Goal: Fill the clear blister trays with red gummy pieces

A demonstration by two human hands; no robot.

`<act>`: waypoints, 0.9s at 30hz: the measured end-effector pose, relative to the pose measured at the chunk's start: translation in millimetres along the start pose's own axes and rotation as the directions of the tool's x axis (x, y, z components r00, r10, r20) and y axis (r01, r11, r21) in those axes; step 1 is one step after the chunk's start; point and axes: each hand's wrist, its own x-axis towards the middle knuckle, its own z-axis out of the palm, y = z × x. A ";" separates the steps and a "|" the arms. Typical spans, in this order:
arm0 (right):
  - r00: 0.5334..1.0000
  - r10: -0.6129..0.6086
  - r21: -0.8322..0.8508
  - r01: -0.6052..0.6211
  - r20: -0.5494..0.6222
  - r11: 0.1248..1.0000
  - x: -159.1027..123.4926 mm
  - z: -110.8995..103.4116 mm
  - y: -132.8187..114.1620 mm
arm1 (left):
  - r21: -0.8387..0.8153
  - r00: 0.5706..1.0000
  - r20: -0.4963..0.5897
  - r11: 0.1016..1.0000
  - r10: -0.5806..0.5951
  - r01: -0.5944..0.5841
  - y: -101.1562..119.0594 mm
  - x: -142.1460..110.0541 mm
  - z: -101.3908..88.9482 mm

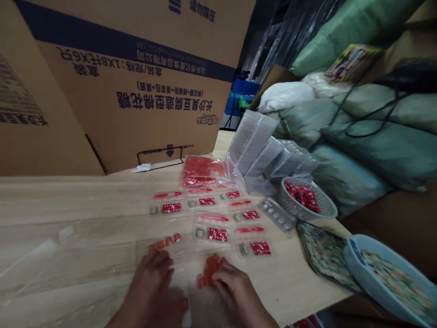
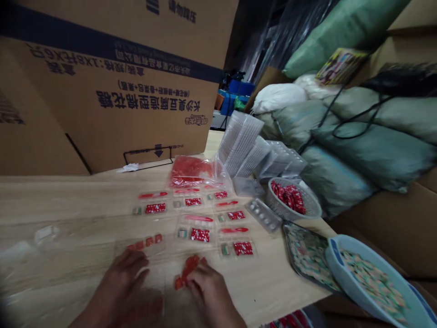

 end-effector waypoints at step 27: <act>0.879 -0.415 0.031 0.420 0.235 0.907 154.5 105.9 -72.7 | -0.446 0.868 -0.303 0.863 -0.394 0.236 -65.9 -30.4 -53.5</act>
